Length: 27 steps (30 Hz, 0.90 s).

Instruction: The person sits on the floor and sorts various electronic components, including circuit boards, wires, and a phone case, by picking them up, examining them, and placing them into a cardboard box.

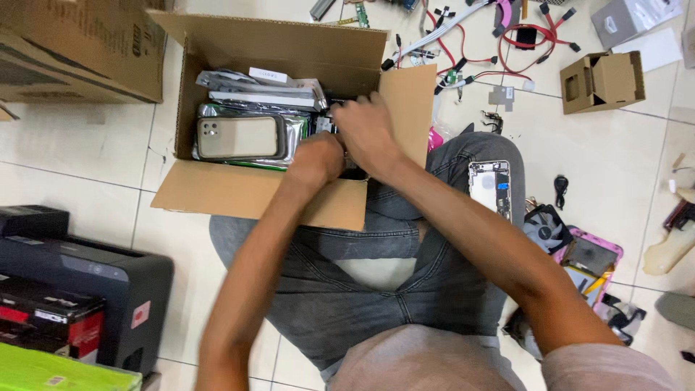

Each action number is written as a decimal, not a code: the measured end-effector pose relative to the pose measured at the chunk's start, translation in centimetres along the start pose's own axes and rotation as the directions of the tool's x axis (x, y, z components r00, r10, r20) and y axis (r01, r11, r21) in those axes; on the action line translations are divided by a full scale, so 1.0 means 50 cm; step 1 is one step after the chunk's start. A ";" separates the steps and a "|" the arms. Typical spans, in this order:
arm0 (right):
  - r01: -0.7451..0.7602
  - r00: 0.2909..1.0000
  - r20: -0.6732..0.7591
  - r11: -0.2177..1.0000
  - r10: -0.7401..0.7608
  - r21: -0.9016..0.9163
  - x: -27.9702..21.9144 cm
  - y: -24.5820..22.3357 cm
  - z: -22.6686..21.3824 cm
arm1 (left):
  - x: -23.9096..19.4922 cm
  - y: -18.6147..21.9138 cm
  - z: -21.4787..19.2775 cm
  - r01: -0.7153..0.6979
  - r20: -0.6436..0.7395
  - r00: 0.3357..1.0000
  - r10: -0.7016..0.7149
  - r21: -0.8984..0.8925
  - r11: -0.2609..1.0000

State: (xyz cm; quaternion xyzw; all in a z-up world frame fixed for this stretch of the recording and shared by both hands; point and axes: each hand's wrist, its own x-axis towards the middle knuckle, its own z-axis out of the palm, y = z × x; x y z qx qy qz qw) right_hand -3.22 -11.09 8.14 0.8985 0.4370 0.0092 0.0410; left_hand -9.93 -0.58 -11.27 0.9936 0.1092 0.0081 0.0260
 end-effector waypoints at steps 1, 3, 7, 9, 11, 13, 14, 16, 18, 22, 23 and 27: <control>-0.008 1.000 -0.004 1.000 0.008 0.007 -0.037 0.009 -0.008 | -0.049 -0.001 -0.096 -0.007 0.002 1.000 0.007 0.008 1.000; 0.161 0.892 -0.447 0.868 0.076 0.469 -0.110 0.033 -0.022 | -0.019 0.063 -0.346 -0.053 0.262 0.961 0.084 -0.123 0.991; 0.125 0.838 -0.494 0.801 0.230 0.586 -0.266 0.083 -0.193 | -0.107 0.201 -0.546 -0.107 -0.026 0.994 0.106 -0.413 0.904; 0.021 0.798 -0.485 0.787 0.359 0.617 -0.326 0.128 -0.204 | -0.133 0.288 -0.573 -0.236 -0.309 0.949 0.061 -0.570 0.787; -0.054 0.789 -0.433 0.750 0.436 0.659 -0.370 0.170 -0.175 | -0.129 0.357 -0.564 -0.253 -0.311 0.949 0.052 -0.652 0.715; -0.120 0.778 -0.375 0.704 0.505 0.700 -0.401 0.209 -0.151 | -0.118 0.410 -0.536 -0.258 -0.307 0.951 0.036 -0.724 0.640; -0.177 0.776 -0.321 0.676 0.543 0.715 -0.411 0.226 -0.144 | -0.108 0.427 -0.512 -0.243 -0.253 0.965 0.063 -0.784 0.571; -0.233 0.777 -0.261 0.647 0.573 0.726 -0.431 0.269 -0.120 | -0.081 0.457 -0.459 -0.214 -0.197 0.977 0.087 -0.841 0.496; -0.245 0.764 -0.206 0.570 0.612 0.784 -0.445 0.318 -0.090 | -0.046 0.478 -0.398 -0.211 -0.201 0.976 0.079 -0.821 0.531; -0.230 0.794 -0.120 0.478 0.595 0.848 -0.400 0.434 0.004 | 0.073 0.482 -0.335 -0.094 -0.110 0.994 0.006 -0.819 0.565; -0.202 0.812 -0.068 0.388 0.580 0.899 -0.377 0.468 0.056 | 0.113 0.484 -0.280 -0.081 -0.108 0.994 -0.009 -0.801 0.593; -0.239 0.896 0.088 0.305 0.435 0.922 -0.254 0.565 0.212 | 0.254 0.498 -0.104 -0.022 -0.079 0.996 -0.047 -0.705 0.709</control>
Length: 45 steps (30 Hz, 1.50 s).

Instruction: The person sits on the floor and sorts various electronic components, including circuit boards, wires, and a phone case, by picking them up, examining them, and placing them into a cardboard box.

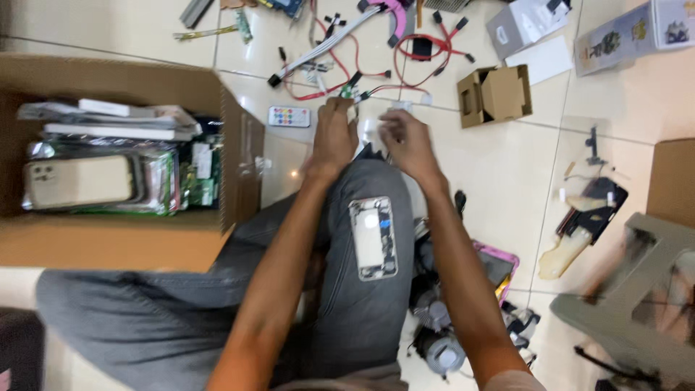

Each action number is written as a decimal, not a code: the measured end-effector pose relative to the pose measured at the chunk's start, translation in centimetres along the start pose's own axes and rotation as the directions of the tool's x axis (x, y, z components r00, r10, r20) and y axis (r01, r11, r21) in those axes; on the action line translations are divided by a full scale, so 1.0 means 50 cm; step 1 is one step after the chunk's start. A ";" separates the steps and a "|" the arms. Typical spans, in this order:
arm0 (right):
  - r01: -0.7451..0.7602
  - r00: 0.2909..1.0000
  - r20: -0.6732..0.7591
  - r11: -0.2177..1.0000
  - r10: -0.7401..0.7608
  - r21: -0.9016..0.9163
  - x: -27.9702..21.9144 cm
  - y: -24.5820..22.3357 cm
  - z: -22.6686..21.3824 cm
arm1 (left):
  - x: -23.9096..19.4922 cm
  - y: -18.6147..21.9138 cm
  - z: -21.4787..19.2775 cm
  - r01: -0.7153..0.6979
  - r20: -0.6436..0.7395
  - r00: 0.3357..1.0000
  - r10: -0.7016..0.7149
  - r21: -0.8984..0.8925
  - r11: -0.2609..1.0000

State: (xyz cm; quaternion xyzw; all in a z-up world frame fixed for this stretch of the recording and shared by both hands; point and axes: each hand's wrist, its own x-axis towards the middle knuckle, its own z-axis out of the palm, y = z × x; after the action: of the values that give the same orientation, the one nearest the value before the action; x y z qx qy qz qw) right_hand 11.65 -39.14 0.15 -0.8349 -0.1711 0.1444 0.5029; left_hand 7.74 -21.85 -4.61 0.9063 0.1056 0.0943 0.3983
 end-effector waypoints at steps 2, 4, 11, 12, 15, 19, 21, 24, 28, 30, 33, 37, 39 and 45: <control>0.045 0.997 0.063 0.989 -0.037 -0.141 0.075 0.040 0.023 | 0.048 -0.020 0.034 0.002 -0.010 1.000 -0.002 0.052 0.999; 0.092 0.989 0.134 0.960 -0.058 -0.266 0.131 0.067 0.043 | 0.080 -0.038 0.058 0.011 -0.011 1.000 -0.010 0.112 0.994; 0.294 0.956 0.142 0.850 -0.257 -0.437 0.213 0.173 0.075 | 0.112 -0.079 0.069 -0.019 0.043 0.999 0.010 0.230 0.973; 0.309 0.951 0.155 0.849 -0.268 -0.428 0.216 0.175 0.070 | 0.114 -0.086 0.070 -0.039 0.049 0.998 0.028 0.222 0.974; 0.332 0.943 0.135 0.869 -0.303 -0.368 0.212 0.164 0.059 | 0.115 -0.092 0.067 -0.151 0.066 0.988 0.138 0.311 0.938; 0.298 0.954 0.100 0.864 -0.282 -0.407 0.192 0.150 0.028 | 0.118 -0.075 0.060 -0.276 0.024 0.953 0.300 0.468 0.839; 0.305 0.951 0.079 0.864 -0.299 -0.400 0.182 0.143 0.009 | 0.119 -0.055 0.054 -0.216 0.022 0.972 0.233 0.466 0.858; 0.301 0.943 -0.018 0.876 -0.332 -0.376 0.170 0.107 -0.028 | 0.118 -0.004 0.030 -0.275 -0.080 0.931 0.355 0.485 0.830; 0.231 0.960 -0.057 0.888 -0.275 -0.397 0.183 0.102 -0.054 | 0.128 0.005 0.024 -0.252 -0.172 0.924 0.341 0.396 0.883; 0.218 0.946 -0.126 0.873 -0.299 -0.437 0.192 0.087 -0.070 | 0.120 0.012 0.010 -0.194 -0.217 0.938 0.269 0.316 0.929; 0.132 0.951 -0.210 0.908 -0.229 -0.397 0.222 0.124 -0.067 | 0.118 0.000 0.012 -0.201 -0.197 0.943 0.269 0.309 0.930; 0.100 0.957 -0.209 0.908 -0.199 -0.406 0.205 0.085 -0.043 | 0.112 -0.043 0.037 -0.164 -0.095 0.978 0.188 0.216 0.962; 0.219 0.941 -0.137 0.866 -0.309 -0.449 0.192 0.104 -0.026 | 0.107 -0.036 0.036 -0.158 -0.042 0.985 0.168 0.183 0.970; 0.248 0.949 -0.033 0.807 -0.314 -0.537 0.289 0.139 0.010 | 0.117 -0.053 0.066 -0.143 -0.003 0.989 0.146 0.190 0.971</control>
State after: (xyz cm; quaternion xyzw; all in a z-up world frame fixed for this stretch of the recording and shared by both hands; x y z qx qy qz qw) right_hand 25.44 -35.53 -7.26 -0.9127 -0.2951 -0.0345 0.2804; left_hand 13.88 -20.88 -8.26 0.9444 0.0514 0.1204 0.3015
